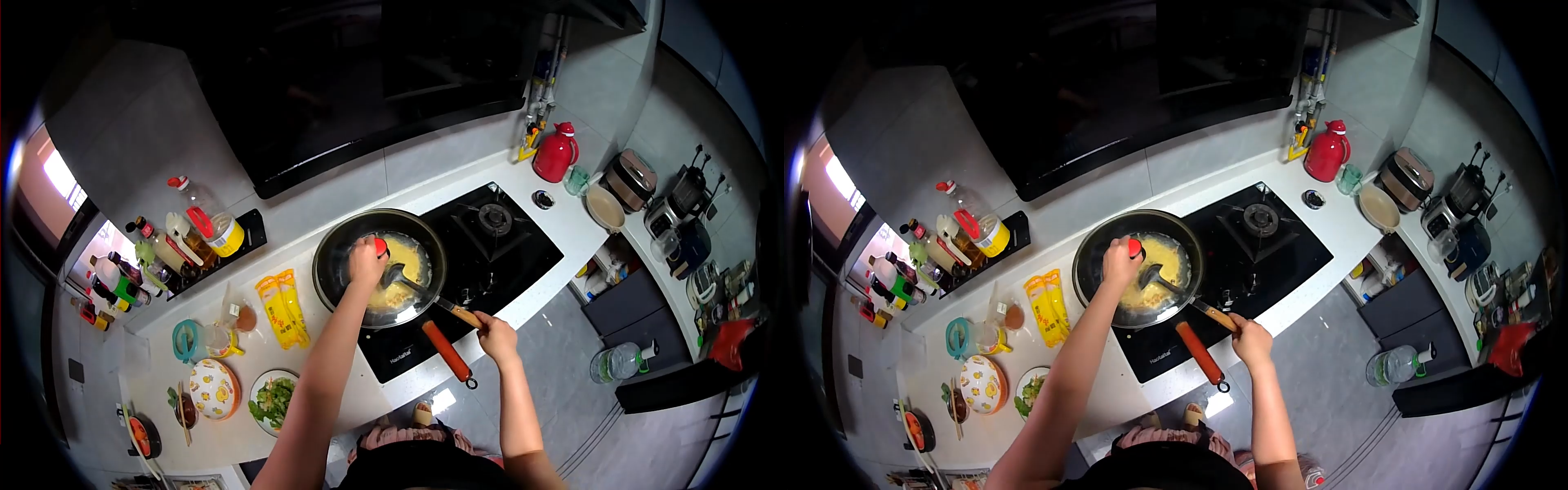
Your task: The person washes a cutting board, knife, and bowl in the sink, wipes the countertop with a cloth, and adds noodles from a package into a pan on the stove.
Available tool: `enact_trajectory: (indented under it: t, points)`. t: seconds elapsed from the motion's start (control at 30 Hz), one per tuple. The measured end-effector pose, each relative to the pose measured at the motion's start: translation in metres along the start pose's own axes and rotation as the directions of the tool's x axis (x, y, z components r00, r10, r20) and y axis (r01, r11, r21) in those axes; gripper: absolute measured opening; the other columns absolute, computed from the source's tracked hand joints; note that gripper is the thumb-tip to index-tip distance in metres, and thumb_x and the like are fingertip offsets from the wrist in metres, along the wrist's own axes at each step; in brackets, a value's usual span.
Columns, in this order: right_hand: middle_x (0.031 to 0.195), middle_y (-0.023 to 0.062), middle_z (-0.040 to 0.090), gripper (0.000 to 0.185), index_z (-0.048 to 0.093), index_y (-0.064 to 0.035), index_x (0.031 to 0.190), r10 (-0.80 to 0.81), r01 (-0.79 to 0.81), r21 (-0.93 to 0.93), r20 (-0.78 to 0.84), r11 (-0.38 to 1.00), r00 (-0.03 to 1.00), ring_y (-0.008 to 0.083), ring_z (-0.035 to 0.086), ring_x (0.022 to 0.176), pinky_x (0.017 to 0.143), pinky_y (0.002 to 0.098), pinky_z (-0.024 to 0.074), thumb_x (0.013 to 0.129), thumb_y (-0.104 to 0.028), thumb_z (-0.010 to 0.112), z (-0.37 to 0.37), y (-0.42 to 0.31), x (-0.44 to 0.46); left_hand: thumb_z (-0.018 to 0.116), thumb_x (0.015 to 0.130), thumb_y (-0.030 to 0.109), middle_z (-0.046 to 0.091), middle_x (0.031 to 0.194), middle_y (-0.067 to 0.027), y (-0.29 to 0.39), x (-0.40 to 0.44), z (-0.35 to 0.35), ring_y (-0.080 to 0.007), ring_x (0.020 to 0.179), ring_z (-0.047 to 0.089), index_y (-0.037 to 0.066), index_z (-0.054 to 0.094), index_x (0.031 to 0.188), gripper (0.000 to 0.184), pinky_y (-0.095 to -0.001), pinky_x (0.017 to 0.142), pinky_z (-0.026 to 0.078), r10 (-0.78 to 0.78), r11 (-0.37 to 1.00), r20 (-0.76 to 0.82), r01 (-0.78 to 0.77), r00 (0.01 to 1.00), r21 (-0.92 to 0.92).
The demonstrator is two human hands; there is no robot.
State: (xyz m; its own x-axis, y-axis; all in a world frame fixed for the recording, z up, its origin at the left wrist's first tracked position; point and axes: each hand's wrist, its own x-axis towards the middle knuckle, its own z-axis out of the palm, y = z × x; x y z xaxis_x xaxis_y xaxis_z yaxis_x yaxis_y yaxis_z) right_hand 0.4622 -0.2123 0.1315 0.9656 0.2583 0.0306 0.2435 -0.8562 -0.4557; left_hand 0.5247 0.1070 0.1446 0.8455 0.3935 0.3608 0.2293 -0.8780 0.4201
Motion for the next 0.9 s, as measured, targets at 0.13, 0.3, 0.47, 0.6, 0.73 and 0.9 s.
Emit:
enact_trajectory:
  t: [0.13, 0.3, 0.47, 0.6, 0.73, 0.9]
  points:
    - [0.081, 0.0093, 0.064, 0.036, 0.063, -0.0237, 0.108, 0.020, -0.020, -0.011, 0.000, 1.000, 1.000, 0.0281, 0.062, 0.076, 0.067, 0.0376, 0.0493, 0.075, -0.011, 0.056, -0.009, 0.003, 0.005, 0.075, 0.064, 0.018, 0.058, 0.094, -0.0192, 0.004, 0.006, 0.011, -0.0330, 0.083, 0.061, 0.001, 0.055, 0.101, 0.045, -0.0384, 0.072, 0.051, 0.017, 1.000, 0.019, -0.017, 1.000, -0.009]
    - [0.081, 0.0092, 0.063, 0.035, 0.063, -0.0228, 0.108, 0.024, -0.024, -0.052, -0.013, 0.998, 1.000, 0.0284, 0.062, 0.076, 0.067, 0.0383, 0.0493, 0.076, -0.011, 0.055, -0.010, 0.001, 0.007, 0.075, 0.065, 0.018, 0.057, 0.095, -0.0186, 0.005, 0.009, 0.018, -0.0319, 0.084, 0.060, 0.001, 0.054, 0.107, 0.050, -0.0375, 0.073, 0.051, -0.006, 1.000, 0.011, 0.006, 1.000, 0.008]
    - [0.081, 0.0090, 0.061, 0.035, 0.063, -0.0182, 0.106, -0.021, 0.018, -0.055, -0.040, 0.998, 0.999, 0.0284, 0.061, 0.076, 0.067, 0.0386, 0.0494, 0.072, -0.011, 0.060, -0.009, 0.001, 0.005, 0.074, 0.066, 0.022, 0.055, 0.103, -0.0150, 0.011, 0.010, 0.015, -0.0295, 0.092, 0.058, 0.003, 0.053, 0.112, 0.054, -0.0355, 0.075, 0.050, -0.055, 0.993, 0.082, 0.046, 0.995, 0.113]
    - [0.085, 0.0088, 0.060, 0.040, 0.062, -0.0133, 0.107, -0.059, 0.052, -0.112, -0.065, 0.992, 0.996, 0.0282, 0.059, 0.080, 0.070, 0.0378, 0.0488, 0.067, -0.014, 0.067, -0.013, -0.003, 0.003, 0.069, 0.069, 0.020, 0.050, 0.114, -0.0120, 0.031, -0.010, 0.005, -0.0295, 0.103, 0.050, 0.006, 0.054, 0.112, 0.049, -0.0396, 0.082, 0.045, 0.026, 0.990, -0.045, -0.020, 0.999, 0.140]
    - [0.099, 0.0104, 0.058, 0.042, 0.061, -0.0065, 0.104, -0.197, 0.161, -0.156, -0.253, 0.974, 0.947, 0.0294, 0.053, 0.097, 0.085, 0.0405, 0.0410, 0.063, -0.013, 0.069, -0.009, -0.026, 0.003, 0.064, 0.070, 0.017, 0.049, 0.118, -0.0106, 0.042, -0.051, -0.018, -0.0317, 0.104, 0.047, 0.010, 0.057, 0.109, 0.040, -0.0432, 0.090, 0.038, 0.154, 0.987, -0.233, -0.140, 0.960, 0.076]
    - [0.102, 0.0121, 0.058, 0.033, 0.061, -0.0022, 0.100, -0.416, 0.425, -0.052, -0.342, 0.903, 0.842, 0.0319, 0.049, 0.103, 0.091, 0.0424, 0.0359, 0.067, -0.008, 0.063, -0.009, -0.091, -0.001, 0.061, 0.072, 0.009, 0.054, 0.112, -0.0100, 0.037, -0.104, -0.040, -0.0294, 0.103, 0.049, 0.009, 0.065, 0.093, 0.022, -0.0399, 0.086, 0.040, 0.154, 0.961, -0.340, -0.220, 0.928, -0.165]
